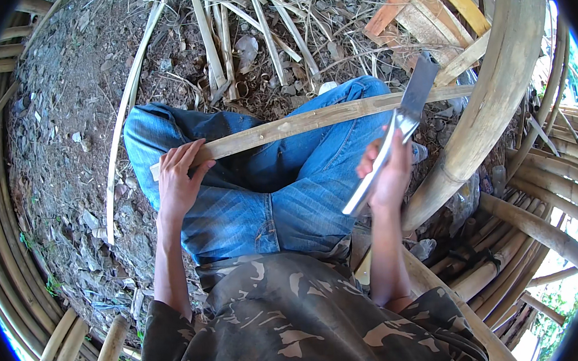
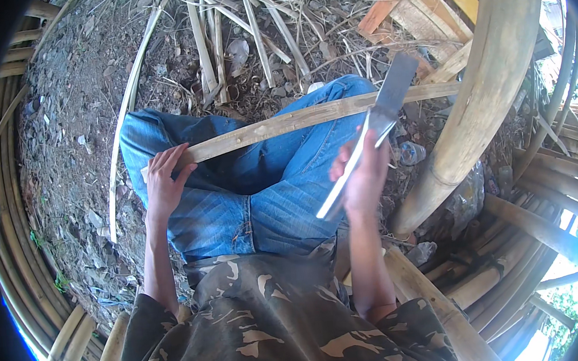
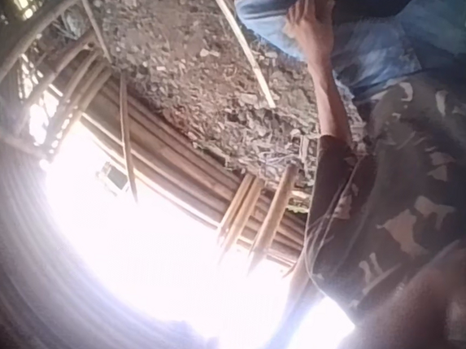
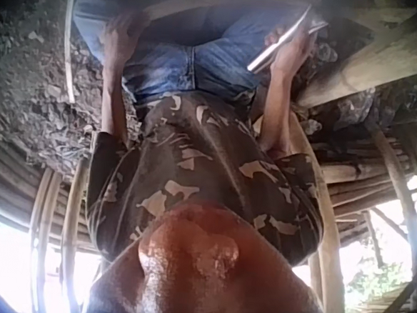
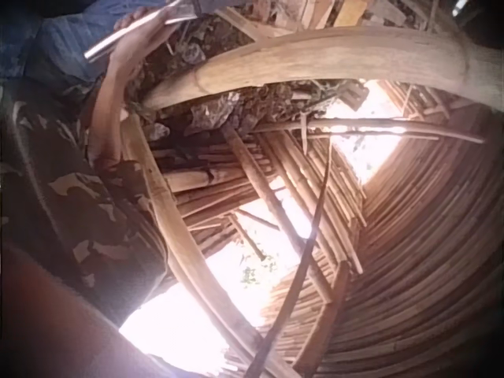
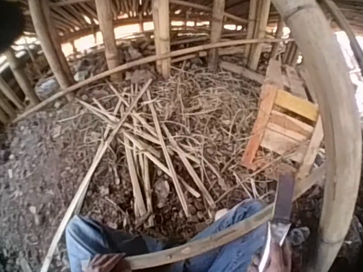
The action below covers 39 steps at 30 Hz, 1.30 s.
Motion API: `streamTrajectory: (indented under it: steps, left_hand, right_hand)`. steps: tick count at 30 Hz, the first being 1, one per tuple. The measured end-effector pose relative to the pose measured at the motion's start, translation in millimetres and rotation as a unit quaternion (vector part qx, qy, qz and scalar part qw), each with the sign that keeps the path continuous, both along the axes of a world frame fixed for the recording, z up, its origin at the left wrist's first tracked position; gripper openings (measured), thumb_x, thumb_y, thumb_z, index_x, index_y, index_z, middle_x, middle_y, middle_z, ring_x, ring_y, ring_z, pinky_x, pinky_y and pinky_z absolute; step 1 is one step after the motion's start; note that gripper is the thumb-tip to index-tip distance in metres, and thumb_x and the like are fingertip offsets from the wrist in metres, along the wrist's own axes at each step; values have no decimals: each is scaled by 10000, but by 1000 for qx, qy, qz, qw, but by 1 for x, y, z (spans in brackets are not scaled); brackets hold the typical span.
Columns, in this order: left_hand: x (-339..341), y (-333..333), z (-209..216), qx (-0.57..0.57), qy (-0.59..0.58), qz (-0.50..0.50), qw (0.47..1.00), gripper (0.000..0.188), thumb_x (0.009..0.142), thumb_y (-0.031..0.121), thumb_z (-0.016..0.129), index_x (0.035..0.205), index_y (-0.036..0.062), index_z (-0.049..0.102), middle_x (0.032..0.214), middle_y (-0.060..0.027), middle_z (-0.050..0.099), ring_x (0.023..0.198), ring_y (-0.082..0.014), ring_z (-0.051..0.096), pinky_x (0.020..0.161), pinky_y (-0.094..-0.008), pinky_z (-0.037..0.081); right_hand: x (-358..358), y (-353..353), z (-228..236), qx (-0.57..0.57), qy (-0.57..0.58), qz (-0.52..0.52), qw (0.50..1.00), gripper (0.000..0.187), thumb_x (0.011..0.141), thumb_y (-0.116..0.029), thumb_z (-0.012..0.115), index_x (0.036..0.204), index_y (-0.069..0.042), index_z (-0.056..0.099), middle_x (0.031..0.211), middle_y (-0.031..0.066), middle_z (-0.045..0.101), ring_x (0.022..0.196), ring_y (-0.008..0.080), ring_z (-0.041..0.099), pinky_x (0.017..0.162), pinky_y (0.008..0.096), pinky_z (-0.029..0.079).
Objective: The person is using a hand tool to plane or scrape the surface of a bamboo strip.
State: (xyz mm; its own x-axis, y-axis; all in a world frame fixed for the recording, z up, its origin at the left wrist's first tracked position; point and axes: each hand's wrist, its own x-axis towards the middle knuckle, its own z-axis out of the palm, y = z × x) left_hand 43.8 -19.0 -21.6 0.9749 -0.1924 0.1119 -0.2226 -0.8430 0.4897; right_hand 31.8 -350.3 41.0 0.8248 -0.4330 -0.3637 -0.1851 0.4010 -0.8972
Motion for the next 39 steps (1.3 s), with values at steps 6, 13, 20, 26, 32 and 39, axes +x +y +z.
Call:
streamTrajectory:
  steps: [6,13,20,26,32,39]
  left_hand:
    - [1,2,-3,16,32,-24,999,434,815,242,729,1206,75,646,1086,-73,665,973,-265,589,856,-371,409]
    - [3,-5,0,13,22,-18,1000,415,820,238,722,1197,81,651,1046,-57,665,941,-251,582,843,-366,399]
    - [3,-7,1,20,-8,-29,999,408,833,288,711,1184,87,657,1003,-40,663,873,-240,571,795,-365,395]
    - [6,-8,-5,26,11,-35,999,410,832,300,713,1185,98,659,998,-36,661,868,-236,572,796,-362,394]
    - [6,-16,2,50,-5,-23,998,416,828,322,709,1188,118,663,970,-28,655,865,-232,572,778,-369,393]
    - [4,-19,-2,36,-13,-40,998,412,827,324,715,1180,115,671,960,-23,656,823,-221,567,752,-361,392]
  right_hand:
    - [-18,27,-26,36,161,299,940,288,1027,-349,482,1074,-65,472,644,29,508,419,98,475,365,255,392]
    - [-20,26,-33,-44,56,152,986,339,1022,-408,463,1068,-73,492,615,24,489,424,106,488,363,242,397]
    - [-13,0,10,17,68,145,987,336,1021,-379,491,1062,-45,485,623,26,507,432,96,500,372,248,404]
    - [-38,31,-34,-116,144,334,924,306,1009,-364,521,1019,-60,489,625,31,528,412,99,490,377,252,398]
    - [-19,6,16,14,2,-13,1000,363,1031,-413,431,1027,-56,492,623,31,501,392,105,473,331,245,390]
    - [-30,-7,-7,3,145,209,967,310,1016,-377,497,1074,-72,511,611,14,485,423,98,475,361,241,378]
